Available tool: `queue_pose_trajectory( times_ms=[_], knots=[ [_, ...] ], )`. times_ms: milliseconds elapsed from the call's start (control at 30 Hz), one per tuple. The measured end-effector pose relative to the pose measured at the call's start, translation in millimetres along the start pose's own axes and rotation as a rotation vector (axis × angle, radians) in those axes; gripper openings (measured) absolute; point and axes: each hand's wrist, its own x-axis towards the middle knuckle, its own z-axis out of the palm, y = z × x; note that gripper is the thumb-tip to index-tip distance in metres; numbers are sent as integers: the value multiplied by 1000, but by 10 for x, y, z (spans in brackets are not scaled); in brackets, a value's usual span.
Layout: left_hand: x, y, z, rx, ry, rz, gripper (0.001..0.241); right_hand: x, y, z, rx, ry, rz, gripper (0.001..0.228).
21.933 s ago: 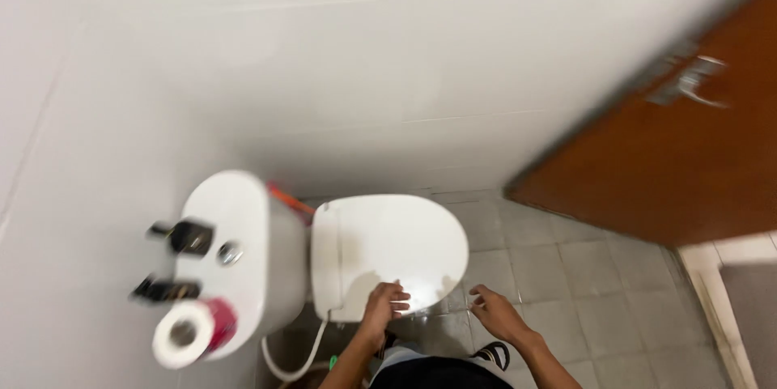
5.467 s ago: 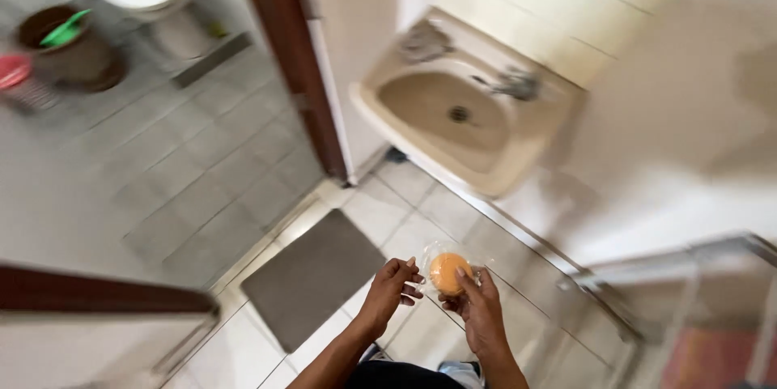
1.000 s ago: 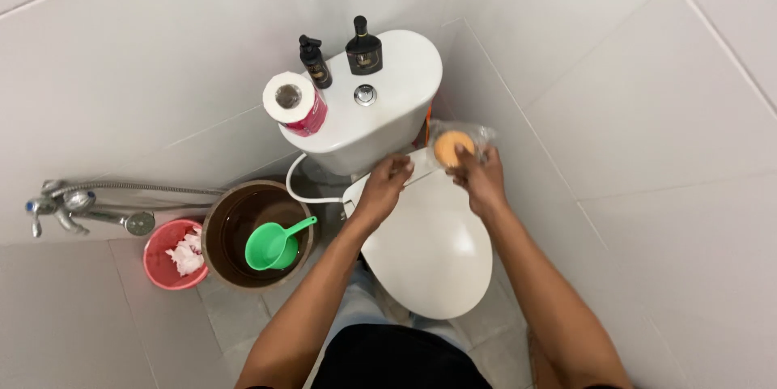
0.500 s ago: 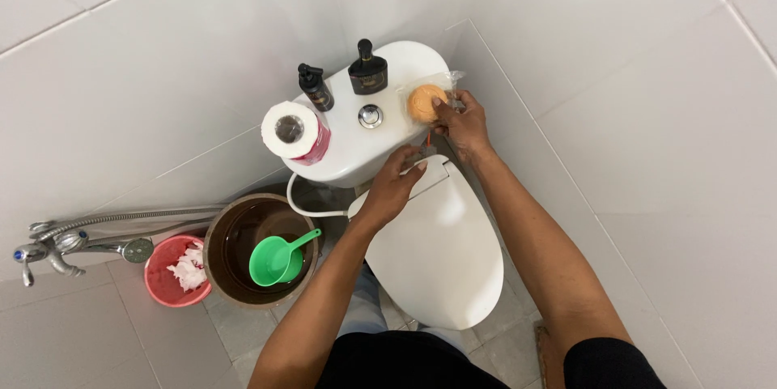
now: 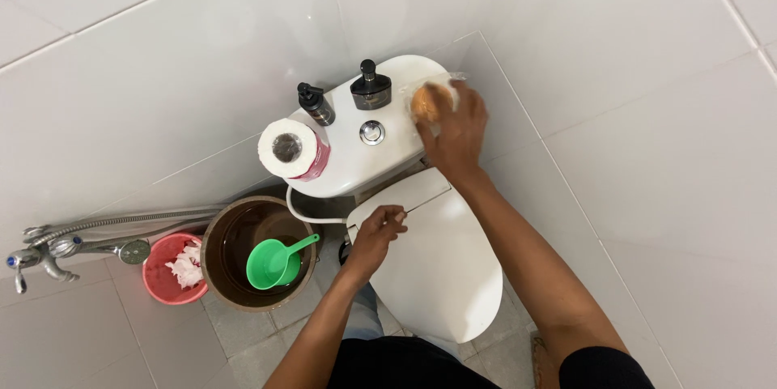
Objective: The person carries a blue basket of toiletries into the bathroom and places items one at a time on the toilet tank, including a roll of toilet paper, a wrapped sponge, a jar of cream, and small bottles, then walks toward the sink.
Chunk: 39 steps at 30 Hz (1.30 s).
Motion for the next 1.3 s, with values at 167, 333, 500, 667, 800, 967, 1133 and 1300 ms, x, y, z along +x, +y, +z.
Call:
queue_pose_trajectory(
  times_ms=[167,333,500,667,800,967,1133,1300],
  knots=[
    [-40,-143,73,19,-37,-43,44,39,223,351,19,-33,-48,50],
    [-51,-276,124,53,-82,-84,45,229,320,478,43,-63,-44,49],
    [-46,-269,156,56,-98,-143,46,344,276,470,74,-74,-56,49],
    [31,-468,139,133,-96,-117,48,397,296,550,45,-123,-52,51],
    [-32,-431,115,154,-56,-70,47,381,123,331,51,-16,-111,64],
    [-51,-545,86,188,-46,-84,45,537,-120,222,288,-124,-231,66],
    [-140,-559,54,214,-39,-119,45,781,-107,425,278,-282,-233,64],
    [-279,-620,-42,193,-5,-151,44,1117,-296,188,126,-548,-198,33]
  ],
)
